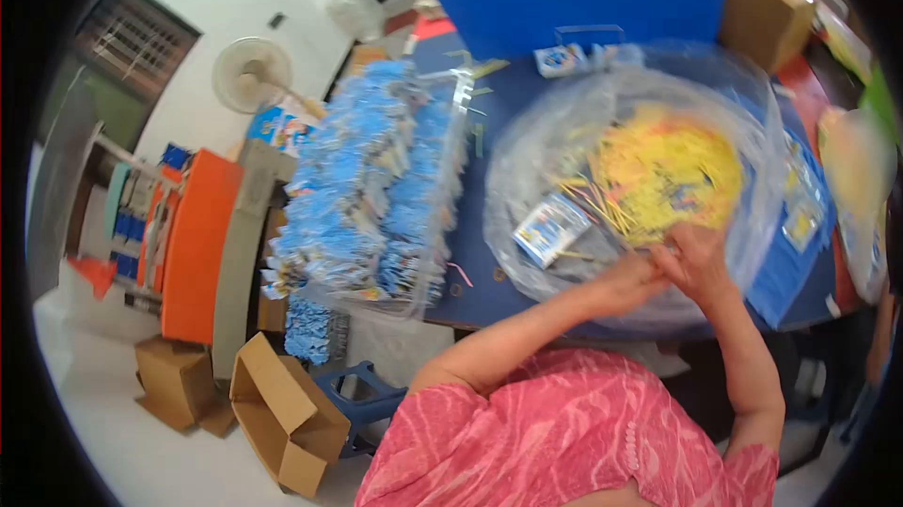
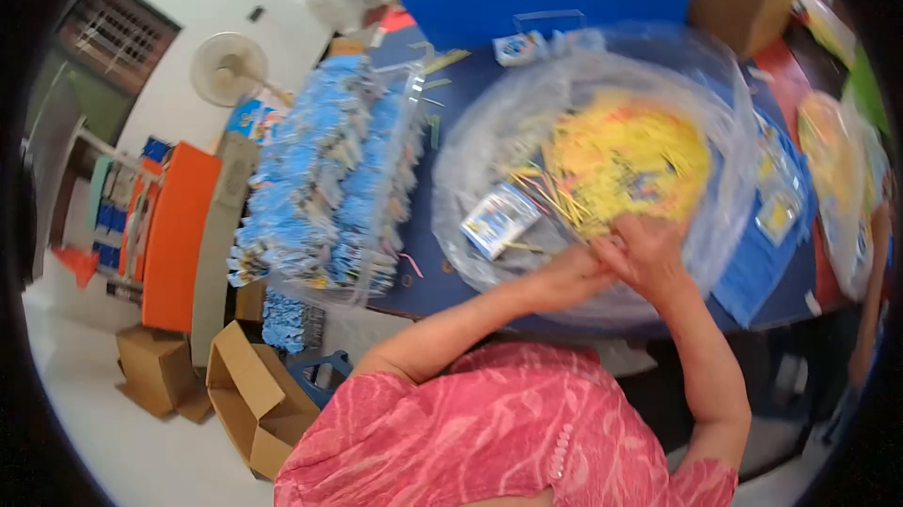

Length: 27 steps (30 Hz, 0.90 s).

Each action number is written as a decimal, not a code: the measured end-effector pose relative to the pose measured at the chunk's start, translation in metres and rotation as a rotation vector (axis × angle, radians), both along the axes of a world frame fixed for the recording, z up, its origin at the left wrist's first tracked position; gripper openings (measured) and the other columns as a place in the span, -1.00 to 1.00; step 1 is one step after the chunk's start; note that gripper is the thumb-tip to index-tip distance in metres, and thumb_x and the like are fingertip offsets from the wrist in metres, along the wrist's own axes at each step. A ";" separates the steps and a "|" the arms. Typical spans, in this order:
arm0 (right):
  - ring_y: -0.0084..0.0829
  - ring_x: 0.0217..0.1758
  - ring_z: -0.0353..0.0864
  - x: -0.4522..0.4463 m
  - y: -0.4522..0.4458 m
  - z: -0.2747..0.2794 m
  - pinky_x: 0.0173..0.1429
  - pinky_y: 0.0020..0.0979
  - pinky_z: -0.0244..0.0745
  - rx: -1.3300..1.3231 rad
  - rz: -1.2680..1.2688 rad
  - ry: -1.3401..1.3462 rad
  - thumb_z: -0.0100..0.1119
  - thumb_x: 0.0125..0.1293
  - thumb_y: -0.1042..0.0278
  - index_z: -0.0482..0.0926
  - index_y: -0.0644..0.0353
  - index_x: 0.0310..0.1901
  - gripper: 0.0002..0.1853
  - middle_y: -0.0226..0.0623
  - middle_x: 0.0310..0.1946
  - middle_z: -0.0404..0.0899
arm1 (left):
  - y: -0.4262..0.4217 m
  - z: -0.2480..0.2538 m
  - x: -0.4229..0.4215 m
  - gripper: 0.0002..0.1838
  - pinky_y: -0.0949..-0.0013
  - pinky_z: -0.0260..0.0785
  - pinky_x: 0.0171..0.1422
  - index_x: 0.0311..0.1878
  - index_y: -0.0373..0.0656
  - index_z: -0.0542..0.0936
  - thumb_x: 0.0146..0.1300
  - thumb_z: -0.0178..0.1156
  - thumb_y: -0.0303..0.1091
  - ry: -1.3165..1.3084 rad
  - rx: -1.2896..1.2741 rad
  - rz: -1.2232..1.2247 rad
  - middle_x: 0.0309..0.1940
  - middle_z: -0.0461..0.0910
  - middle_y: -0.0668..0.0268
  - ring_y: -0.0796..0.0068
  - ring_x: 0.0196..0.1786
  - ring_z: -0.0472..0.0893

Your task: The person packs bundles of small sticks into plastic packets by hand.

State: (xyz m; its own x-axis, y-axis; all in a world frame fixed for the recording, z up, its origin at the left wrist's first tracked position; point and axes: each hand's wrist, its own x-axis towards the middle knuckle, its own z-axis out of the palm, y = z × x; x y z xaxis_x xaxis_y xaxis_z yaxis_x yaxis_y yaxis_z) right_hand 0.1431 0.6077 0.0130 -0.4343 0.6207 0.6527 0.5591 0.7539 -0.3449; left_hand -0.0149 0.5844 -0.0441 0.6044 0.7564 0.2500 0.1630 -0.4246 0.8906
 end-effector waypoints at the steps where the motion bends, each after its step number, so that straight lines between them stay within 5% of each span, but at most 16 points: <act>1: -0.20 -0.61 0.48 -0.003 -0.003 0.004 -0.52 -0.26 0.30 -0.007 -0.015 0.003 0.32 0.10 0.26 0.38 0.16 -0.57 -0.69 -0.21 -0.69 0.43 | -0.002 0.003 -0.002 -0.68 0.17 0.39 0.05 0.00 -0.25 0.51 0.22 0.20 -0.31 0.046 -0.055 0.041 -0.12 0.58 0.07 0.11 0.00 0.55; 3: -0.22 -0.62 0.45 -0.011 -0.008 -0.002 -0.51 -0.30 0.31 0.013 -0.003 0.024 0.31 0.12 0.29 0.38 0.17 -0.56 -0.70 -0.21 -0.69 0.42 | 0.005 0.025 -0.009 -0.67 0.12 0.38 0.05 -0.03 -0.25 0.50 0.19 0.23 -0.29 0.104 -0.084 0.113 -0.10 0.57 0.05 0.03 0.02 0.53; 5: -0.28 -0.66 0.39 -0.016 -0.010 -0.017 -0.51 -0.37 0.30 -0.411 -0.017 0.284 0.27 0.17 0.39 0.37 0.20 -0.56 -0.73 -0.22 -0.70 0.41 | 0.002 0.037 -0.015 -0.66 0.09 0.37 0.02 -0.10 -0.25 0.51 0.12 0.28 -0.27 0.324 -0.085 0.112 -0.10 0.55 0.06 0.00 -0.01 0.51; 7: -0.30 -0.67 0.36 -0.015 -0.004 -0.021 -0.52 -0.38 0.29 -0.433 0.010 0.270 0.26 0.17 0.42 0.36 0.20 -0.56 -0.73 -0.21 -0.71 0.40 | -0.012 0.033 -0.029 -0.66 0.08 0.37 0.00 -0.14 -0.24 0.51 0.08 0.31 -0.26 0.401 -0.133 0.164 -0.11 0.54 0.07 -0.02 -0.03 0.50; 9: -0.34 -0.69 0.31 -0.009 0.001 -0.027 -0.53 -0.40 0.27 -0.450 -0.055 0.299 0.24 0.18 0.46 0.35 0.20 -0.56 -0.74 -0.21 -0.73 0.38 | -0.013 0.027 -0.060 -0.60 0.07 0.32 -0.03 -0.21 -0.21 0.51 -0.03 0.38 -0.16 0.445 0.440 0.393 -0.14 0.49 0.13 0.04 -0.07 0.44; 13: -0.27 -0.70 0.39 -0.005 0.008 -0.044 -0.55 -0.34 0.29 -0.378 -0.089 0.068 0.23 0.16 0.49 0.36 0.20 -0.57 -0.76 -0.15 -0.74 0.40 | -0.013 0.035 -0.112 -0.52 0.10 0.21 -0.03 -0.19 -0.12 0.56 -0.07 0.39 0.02 0.901 0.497 0.976 -0.18 0.48 0.25 0.24 -0.01 0.38; 20: -0.18 -0.70 0.49 -0.013 0.001 -0.043 -0.58 -0.26 0.32 -0.229 -0.003 -0.126 0.17 0.16 0.49 0.39 0.21 -0.56 -0.80 -0.17 -0.76 0.44 | -0.005 0.016 -0.135 -0.56 0.05 0.15 -0.09 -0.17 -0.07 0.56 -0.10 0.40 -0.09 1.002 0.303 0.993 -0.20 0.52 0.27 0.20 -0.03 0.44; 27: -0.12 -0.66 0.50 -0.003 0.005 -0.042 -0.54 -0.18 0.35 -0.196 -0.059 -0.111 0.20 0.11 0.40 0.42 0.18 -0.58 -0.81 -0.15 -0.73 0.45 | -0.003 0.009 -0.146 -0.65 0.13 0.23 -0.19 -0.22 -0.08 0.58 -0.11 0.43 -0.29 0.577 0.408 0.991 -0.36 0.60 0.28 0.24 -0.23 0.56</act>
